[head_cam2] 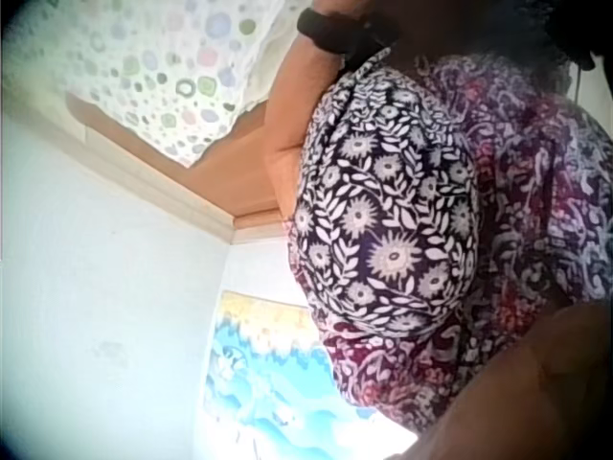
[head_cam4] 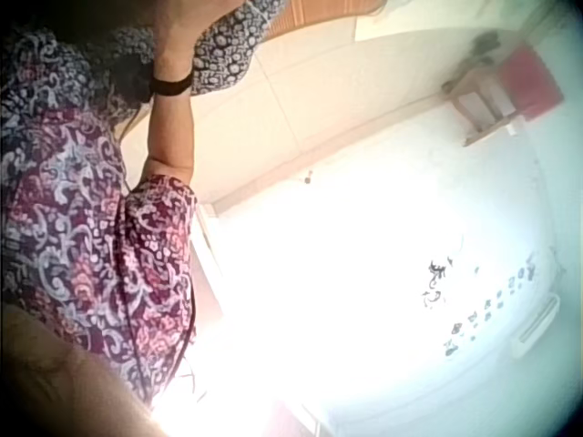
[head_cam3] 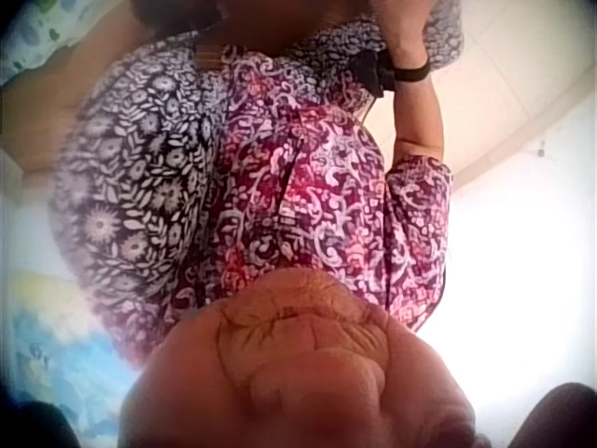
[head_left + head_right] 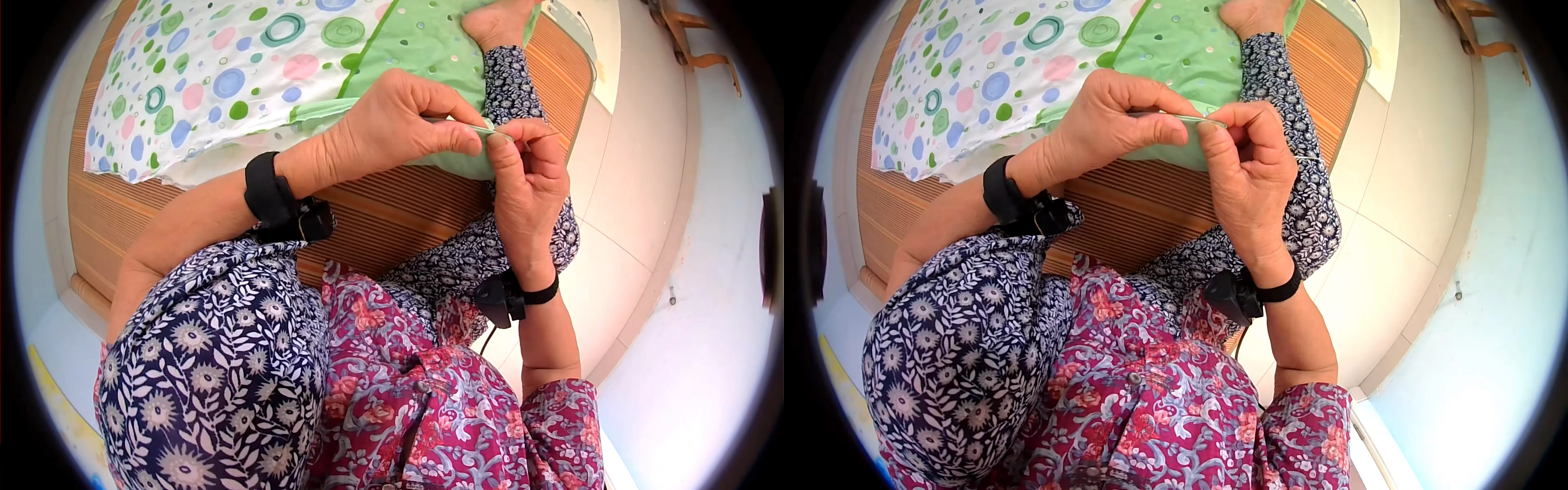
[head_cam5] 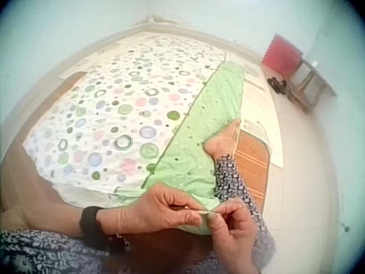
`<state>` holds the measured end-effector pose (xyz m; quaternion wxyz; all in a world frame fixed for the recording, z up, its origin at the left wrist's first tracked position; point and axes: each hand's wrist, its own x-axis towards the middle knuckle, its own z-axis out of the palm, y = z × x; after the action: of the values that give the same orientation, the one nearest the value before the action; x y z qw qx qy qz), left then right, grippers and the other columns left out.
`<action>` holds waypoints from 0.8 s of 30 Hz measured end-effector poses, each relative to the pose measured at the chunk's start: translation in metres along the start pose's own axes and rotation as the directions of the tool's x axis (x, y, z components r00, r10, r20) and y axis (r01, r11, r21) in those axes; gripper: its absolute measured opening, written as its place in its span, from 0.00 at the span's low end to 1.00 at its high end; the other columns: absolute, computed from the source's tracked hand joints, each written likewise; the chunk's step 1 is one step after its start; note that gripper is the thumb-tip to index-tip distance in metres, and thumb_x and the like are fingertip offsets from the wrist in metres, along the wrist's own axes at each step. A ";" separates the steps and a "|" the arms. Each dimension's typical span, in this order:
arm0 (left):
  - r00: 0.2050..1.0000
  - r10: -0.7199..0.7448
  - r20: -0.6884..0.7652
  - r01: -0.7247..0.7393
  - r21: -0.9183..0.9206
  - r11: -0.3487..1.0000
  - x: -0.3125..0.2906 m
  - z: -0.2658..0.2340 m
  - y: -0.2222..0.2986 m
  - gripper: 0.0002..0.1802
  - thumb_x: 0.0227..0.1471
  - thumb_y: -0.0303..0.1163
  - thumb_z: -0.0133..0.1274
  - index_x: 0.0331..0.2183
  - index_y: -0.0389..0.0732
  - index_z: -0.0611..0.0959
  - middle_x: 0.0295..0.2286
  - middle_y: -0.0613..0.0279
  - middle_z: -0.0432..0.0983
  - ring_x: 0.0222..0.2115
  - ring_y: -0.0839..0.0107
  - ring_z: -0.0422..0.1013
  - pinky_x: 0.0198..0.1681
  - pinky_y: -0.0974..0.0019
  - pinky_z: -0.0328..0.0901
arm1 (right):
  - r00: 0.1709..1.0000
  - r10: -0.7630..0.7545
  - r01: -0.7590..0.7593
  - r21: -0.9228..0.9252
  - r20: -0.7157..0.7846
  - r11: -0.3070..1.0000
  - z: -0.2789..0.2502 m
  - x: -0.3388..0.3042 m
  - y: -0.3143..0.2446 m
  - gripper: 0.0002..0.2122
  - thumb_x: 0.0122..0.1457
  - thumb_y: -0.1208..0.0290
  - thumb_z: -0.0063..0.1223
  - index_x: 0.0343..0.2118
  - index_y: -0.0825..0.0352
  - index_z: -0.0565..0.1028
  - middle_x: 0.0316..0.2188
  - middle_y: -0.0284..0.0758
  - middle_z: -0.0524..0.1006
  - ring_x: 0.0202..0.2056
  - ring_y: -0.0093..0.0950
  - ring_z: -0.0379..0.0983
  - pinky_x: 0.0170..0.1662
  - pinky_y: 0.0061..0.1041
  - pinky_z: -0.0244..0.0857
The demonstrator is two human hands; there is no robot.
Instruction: The person sews the corner of a green pillowcase by hand using a needle and thread while sitting on the floor.
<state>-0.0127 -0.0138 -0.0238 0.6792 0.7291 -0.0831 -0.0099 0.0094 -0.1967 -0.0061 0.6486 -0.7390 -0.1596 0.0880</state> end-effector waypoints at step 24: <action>0.998 -0.063 -0.016 0.061 -0.097 0.993 -0.005 -0.001 -0.002 0.09 0.47 0.24 0.60 0.34 0.37 0.85 0.26 0.65 0.81 0.25 0.85 0.72 0.29 0.80 0.66 | 0.909 -0.237 0.350 -0.321 0.342 0.880 -0.051 0.031 -0.020 0.03 0.55 0.80 0.55 0.32 0.69 0.75 0.26 0.32 0.76 0.28 0.21 0.73 0.32 0.17 0.67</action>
<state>-0.0171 -0.0117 -0.0258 0.7138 0.6977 -0.0534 -0.0282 0.0535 -0.2310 0.0238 0.4700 -0.7946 -0.3789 0.0636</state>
